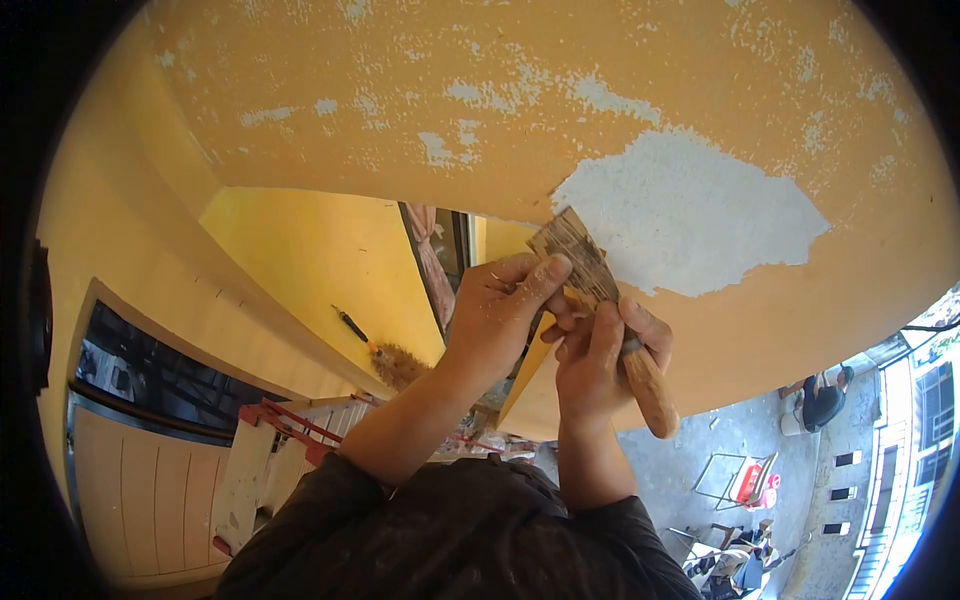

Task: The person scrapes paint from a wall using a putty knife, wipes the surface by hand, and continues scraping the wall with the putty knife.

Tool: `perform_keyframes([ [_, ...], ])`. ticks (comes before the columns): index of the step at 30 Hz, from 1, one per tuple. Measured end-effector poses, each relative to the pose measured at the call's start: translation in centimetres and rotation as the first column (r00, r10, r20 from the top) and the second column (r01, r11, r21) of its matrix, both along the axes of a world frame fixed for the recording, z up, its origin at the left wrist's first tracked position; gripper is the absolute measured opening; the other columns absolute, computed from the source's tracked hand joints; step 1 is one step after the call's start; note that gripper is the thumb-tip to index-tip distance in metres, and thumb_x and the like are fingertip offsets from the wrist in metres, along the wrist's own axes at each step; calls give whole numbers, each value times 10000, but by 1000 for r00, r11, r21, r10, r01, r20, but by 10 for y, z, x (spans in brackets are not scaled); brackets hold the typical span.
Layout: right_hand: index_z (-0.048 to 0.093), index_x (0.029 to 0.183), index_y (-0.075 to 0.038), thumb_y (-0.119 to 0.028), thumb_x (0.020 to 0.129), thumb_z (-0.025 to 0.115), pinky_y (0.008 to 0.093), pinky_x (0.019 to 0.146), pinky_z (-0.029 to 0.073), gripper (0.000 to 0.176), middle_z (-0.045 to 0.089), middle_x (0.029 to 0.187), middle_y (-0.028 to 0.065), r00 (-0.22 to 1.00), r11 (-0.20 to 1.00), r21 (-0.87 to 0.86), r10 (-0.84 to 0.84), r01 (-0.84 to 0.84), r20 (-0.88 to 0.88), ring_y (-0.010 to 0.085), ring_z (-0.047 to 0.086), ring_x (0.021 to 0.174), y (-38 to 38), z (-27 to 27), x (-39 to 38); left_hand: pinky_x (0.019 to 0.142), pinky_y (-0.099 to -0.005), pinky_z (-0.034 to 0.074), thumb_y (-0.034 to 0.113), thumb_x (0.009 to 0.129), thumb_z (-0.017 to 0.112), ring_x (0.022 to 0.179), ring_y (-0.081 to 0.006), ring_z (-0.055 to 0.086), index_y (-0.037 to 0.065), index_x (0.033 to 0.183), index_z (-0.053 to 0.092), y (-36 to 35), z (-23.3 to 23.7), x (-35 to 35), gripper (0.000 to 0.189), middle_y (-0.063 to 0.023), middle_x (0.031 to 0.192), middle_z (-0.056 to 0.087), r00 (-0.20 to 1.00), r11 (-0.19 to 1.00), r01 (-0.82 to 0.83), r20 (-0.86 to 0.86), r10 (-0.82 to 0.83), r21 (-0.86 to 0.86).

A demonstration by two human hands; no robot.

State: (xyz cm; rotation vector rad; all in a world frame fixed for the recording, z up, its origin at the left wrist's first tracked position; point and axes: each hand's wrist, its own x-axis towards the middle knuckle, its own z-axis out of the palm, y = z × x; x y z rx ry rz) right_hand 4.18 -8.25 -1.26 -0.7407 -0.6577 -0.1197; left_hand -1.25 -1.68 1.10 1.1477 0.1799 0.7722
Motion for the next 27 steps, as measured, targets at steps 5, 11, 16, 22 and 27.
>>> perform_keyframes([
  [5, 433, 1070, -102, 6, 890, 449, 265, 390, 471, 210, 564, 675, 139, 989, 997, -50, 70, -64, 130, 126, 492, 413, -9, -8, 12, 425, -211, 399, 283, 882, 592, 530, -94, 526, -21, 751, 604, 3, 7, -3, 331, -69, 610, 585, 996, 994, -87, -31, 89, 61],
  [11, 469, 1062, -95, 7, 884, 442, 274, 379, 472, 207, 418, 521, 51, 1000, 1000, -3, 8, -8, 18, 119, 397, 376, 3, -1, 4, 420, -205, 409, 283, 872, 606, 523, -101, 541, -8, 725, 589, 1, 12, -3, 326, -50, 584, 558, 995, 994, -96, -4, 96, -45],
  [16, 474, 1049, -88, 25, 881, 445, 263, 383, 467, 205, 457, 588, 49, 988, 998, -10, 57, -56, 142, 104, 426, 403, 7, -1, 6, 371, -216, 387, 290, 879, 592, 485, -109, 522, 25, 673, 530, 3, 2, 3, 341, -46, 589, 540, 996, 996, -83, 35, 82, 44],
  [22, 471, 1033, -58, 47, 872, 485, 250, 430, 480, 193, 572, 713, 127, 969, 980, -105, 184, -168, 163, 112, 496, 459, -1, -17, 3, 414, -221, 399, 276, 889, 582, 521, -102, 523, 25, 725, 544, 11, -17, -12, 302, -39, 613, 538, 996, 998, -64, 56, 66, -30],
  [27, 520, 970, 5, 78, 824, 563, 224, 474, 480, 168, 589, 776, 113, 982, 967, -179, 167, -181, -90, 117, 560, 541, -10, -55, -2, 494, -232, 420, 294, 900, 562, 574, -96, 520, 12, 718, 546, 15, -58, -1, 336, -40, 632, 553, 992, 996, -73, -101, 79, 57],
])
